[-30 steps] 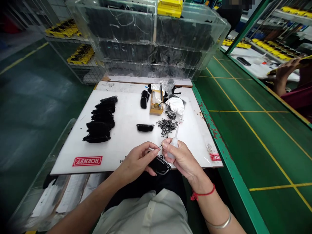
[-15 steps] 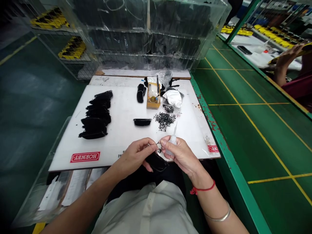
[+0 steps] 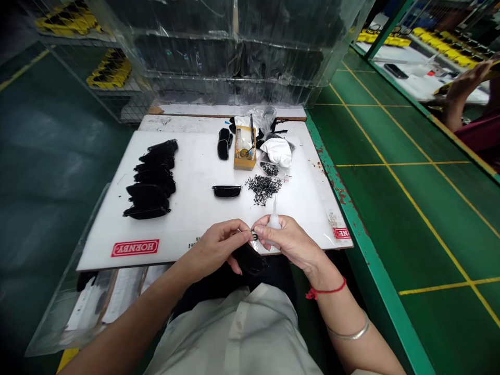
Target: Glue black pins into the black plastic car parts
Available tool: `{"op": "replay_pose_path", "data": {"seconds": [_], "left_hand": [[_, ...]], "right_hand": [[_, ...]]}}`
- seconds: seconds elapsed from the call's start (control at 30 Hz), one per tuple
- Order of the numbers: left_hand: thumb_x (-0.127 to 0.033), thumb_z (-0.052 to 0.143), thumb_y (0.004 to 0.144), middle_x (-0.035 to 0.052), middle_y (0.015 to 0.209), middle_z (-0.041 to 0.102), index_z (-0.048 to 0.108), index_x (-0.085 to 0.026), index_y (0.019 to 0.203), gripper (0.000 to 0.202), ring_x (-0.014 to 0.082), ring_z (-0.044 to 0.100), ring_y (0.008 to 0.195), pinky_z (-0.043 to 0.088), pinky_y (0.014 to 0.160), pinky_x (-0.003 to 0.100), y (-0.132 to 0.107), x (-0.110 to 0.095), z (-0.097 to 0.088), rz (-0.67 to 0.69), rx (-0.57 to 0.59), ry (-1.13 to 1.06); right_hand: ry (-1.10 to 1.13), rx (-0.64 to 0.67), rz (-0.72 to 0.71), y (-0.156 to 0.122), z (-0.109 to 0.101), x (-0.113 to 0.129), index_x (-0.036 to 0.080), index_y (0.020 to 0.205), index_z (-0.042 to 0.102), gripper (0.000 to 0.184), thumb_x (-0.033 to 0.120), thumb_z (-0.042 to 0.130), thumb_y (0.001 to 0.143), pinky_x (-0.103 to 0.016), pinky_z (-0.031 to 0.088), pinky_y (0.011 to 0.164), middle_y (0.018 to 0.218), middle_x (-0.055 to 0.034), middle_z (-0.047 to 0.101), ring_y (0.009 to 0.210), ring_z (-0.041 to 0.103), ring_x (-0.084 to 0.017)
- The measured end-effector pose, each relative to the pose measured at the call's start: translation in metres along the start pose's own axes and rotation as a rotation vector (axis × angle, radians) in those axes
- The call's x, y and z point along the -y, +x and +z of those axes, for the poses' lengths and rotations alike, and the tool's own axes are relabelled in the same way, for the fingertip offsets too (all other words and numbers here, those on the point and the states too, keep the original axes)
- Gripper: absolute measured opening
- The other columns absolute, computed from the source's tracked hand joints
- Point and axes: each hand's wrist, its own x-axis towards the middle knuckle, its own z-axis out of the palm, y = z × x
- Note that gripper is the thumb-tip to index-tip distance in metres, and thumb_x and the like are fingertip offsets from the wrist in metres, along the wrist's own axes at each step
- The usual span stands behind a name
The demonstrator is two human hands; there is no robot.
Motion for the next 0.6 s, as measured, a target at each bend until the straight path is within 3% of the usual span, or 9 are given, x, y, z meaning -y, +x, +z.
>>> {"op": "replay_pose_path", "data": {"seconds": [0.1,0.3,0.47,0.6], "left_hand": [[-0.044,0.047,0.086,-0.0027,0.067,0.051,0.062,-0.019,0.087,0.029,0.0088,0.059,0.047,0.043,0.042,0.017,-0.001,0.001,-0.001,0.005,-0.034,0.090],[-0.040,0.045,0.088,-0.0051,0.060,0.049,0.061,-0.020,0.081,0.027,0.0089,0.061,0.044,0.033,0.041,0.017,-0.001,-0.001,0.001,0.049,-0.111,0.223],[-0.044,0.049,0.086,-0.0060,0.062,0.047,0.056,-0.021,0.092,0.025,0.0118,0.064,0.051,0.039,0.047,0.019,0.000,0.003,0.001,0.033,-0.159,0.135],[-0.028,0.052,0.084,-0.0065,0.070,0.046,0.046,-0.023,0.104,0.021,0.0133,0.067,0.062,0.043,0.054,0.020,0.001,0.011,0.002,0.028,-0.209,0.013]], "right_hand": [[-0.056,-0.017,-0.021,0.002,0.001,-0.002,0.016,0.075,0.062,0.026,0.039,0.071,0.075,-0.022,0.029,0.054,0.058,0.0029,0.052,0.056,0.042,-0.008],[-0.243,-0.188,-0.116,0.003,0.003,-0.008,0.017,0.075,0.061,0.028,0.043,0.070,0.075,-0.024,0.033,0.058,0.059,0.0034,0.052,0.059,0.044,-0.011],[-0.343,-0.323,-0.194,0.000,0.006,-0.007,0.018,0.077,0.063,0.028,0.044,0.071,0.073,-0.025,0.037,0.057,0.066,0.0011,0.058,0.061,0.049,-0.012],[-0.472,-0.443,-0.298,-0.005,0.016,-0.004,0.019,0.076,0.065,0.024,0.043,0.068,0.075,-0.025,0.040,0.054,0.066,-0.0002,0.061,0.058,0.050,-0.013]]}}
